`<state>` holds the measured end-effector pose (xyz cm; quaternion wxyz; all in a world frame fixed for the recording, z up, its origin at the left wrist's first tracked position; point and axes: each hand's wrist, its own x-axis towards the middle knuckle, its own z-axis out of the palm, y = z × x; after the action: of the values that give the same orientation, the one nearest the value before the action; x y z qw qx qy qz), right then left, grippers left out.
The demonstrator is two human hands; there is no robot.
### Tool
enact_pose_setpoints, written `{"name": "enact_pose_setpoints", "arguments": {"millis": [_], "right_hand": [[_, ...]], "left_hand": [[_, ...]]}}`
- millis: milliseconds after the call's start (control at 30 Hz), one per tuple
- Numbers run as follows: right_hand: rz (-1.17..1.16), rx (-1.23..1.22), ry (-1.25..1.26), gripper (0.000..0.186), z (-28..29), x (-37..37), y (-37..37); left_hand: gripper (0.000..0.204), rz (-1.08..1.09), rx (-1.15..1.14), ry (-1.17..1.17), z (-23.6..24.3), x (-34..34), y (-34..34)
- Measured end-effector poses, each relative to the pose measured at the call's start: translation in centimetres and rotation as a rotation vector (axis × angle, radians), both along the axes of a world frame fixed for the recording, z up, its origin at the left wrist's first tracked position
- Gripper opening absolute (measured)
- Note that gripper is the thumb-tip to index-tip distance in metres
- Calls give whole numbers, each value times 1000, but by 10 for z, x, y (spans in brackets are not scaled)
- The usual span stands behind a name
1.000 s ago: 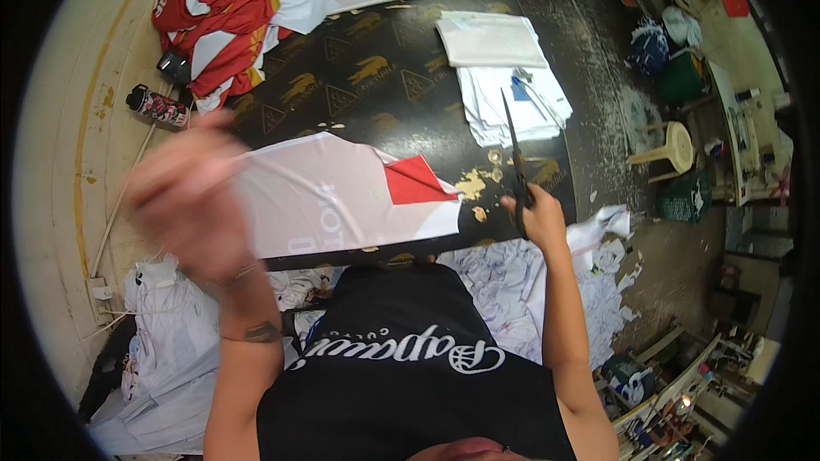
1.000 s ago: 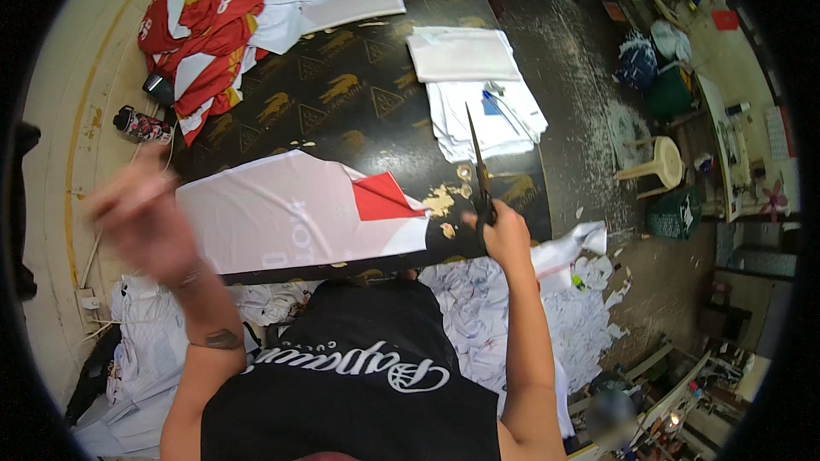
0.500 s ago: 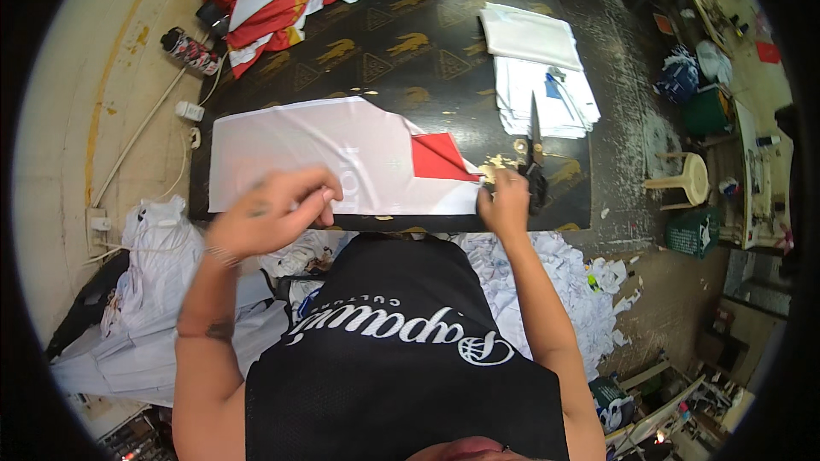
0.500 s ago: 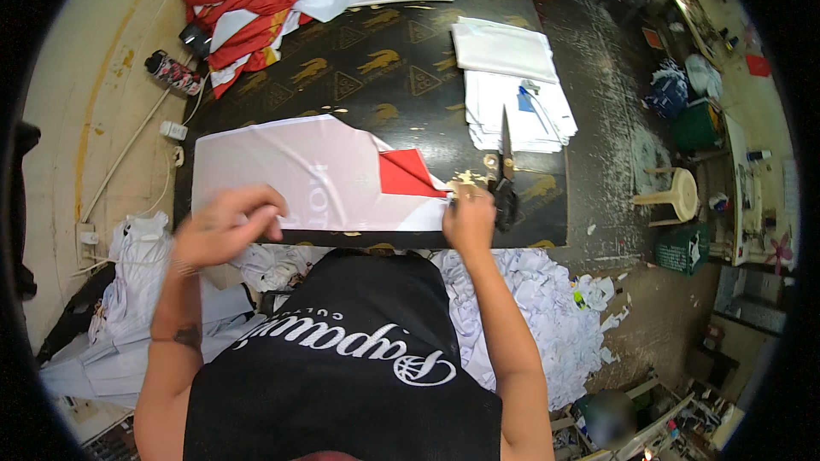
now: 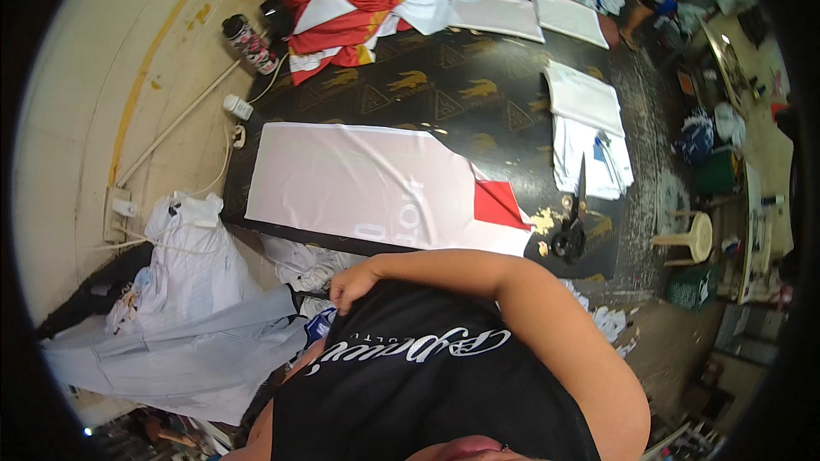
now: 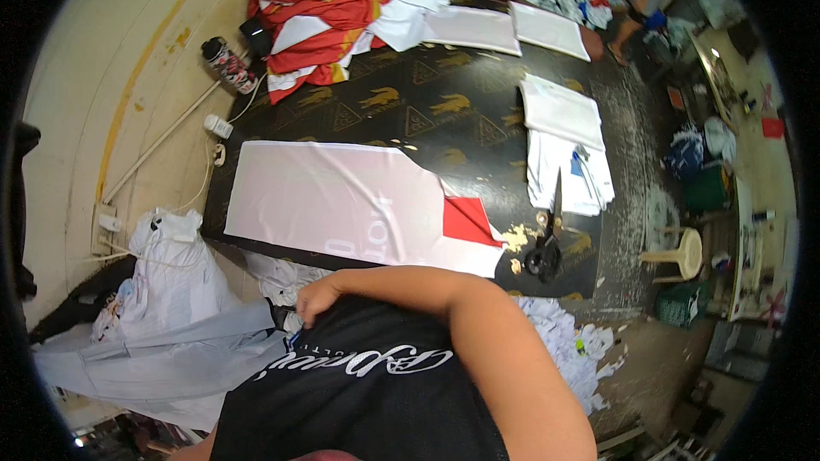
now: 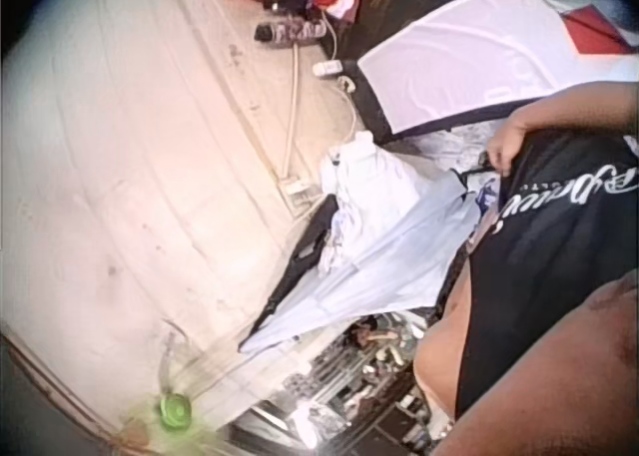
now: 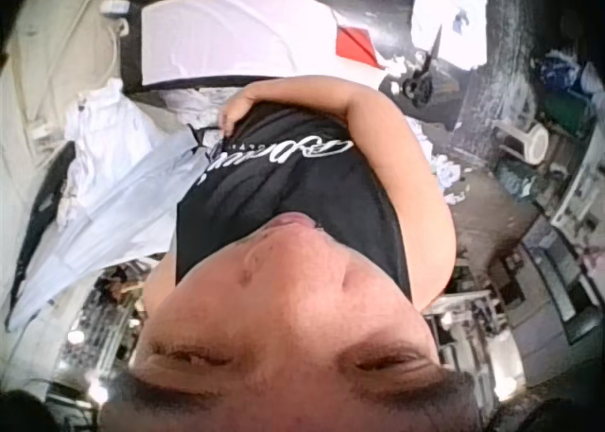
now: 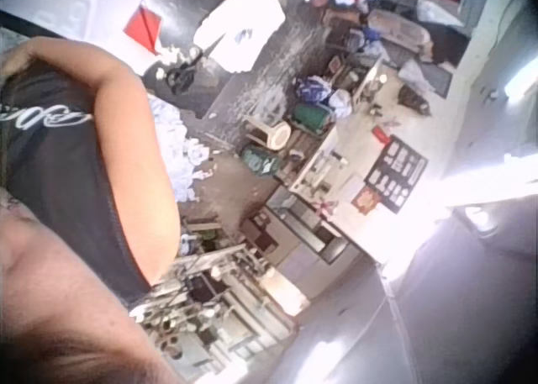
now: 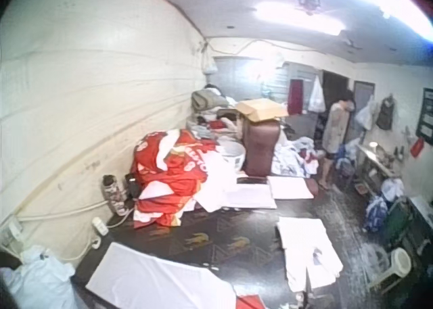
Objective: The person uses shears to cut a large white sheet of fabric on a table, then picks up a red and white jersey, cuts a piece from it, and continues cutting the white fabric. The person folds and stacks the cut pieces on the table.
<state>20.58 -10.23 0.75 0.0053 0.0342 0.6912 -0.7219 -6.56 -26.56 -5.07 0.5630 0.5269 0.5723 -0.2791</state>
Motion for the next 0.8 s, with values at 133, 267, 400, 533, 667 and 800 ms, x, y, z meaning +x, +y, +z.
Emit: {"name": "enact_pose_setpoints", "arguments": {"millis": [133, 267, 400, 533, 667, 800], "right_hand": [[138, 486, -339, 47, 13, -45, -5], [287, 468, -123, 44, 1, -60, -18], [445, 282, -149, 38, 1, -58, -8], [335, 413, -260, 31, 19, -41, 10], [223, 450, -299, 28, 35, -24, 17], [176, 409, -341, 30, 42, -18, 22]], "left_hand": [[31, 103, -1, -31, 5, 1, -24], [31, 173, -9, -64, 0, -3, -59], [32, 209, -16, -98, 2, 3, -95], [33, 214, -34, -142, 9, 18, -129], [33, 205, -44, -182, 13, 33, -152], [34, 222, -48, -197, 16, 47, -161]]}}
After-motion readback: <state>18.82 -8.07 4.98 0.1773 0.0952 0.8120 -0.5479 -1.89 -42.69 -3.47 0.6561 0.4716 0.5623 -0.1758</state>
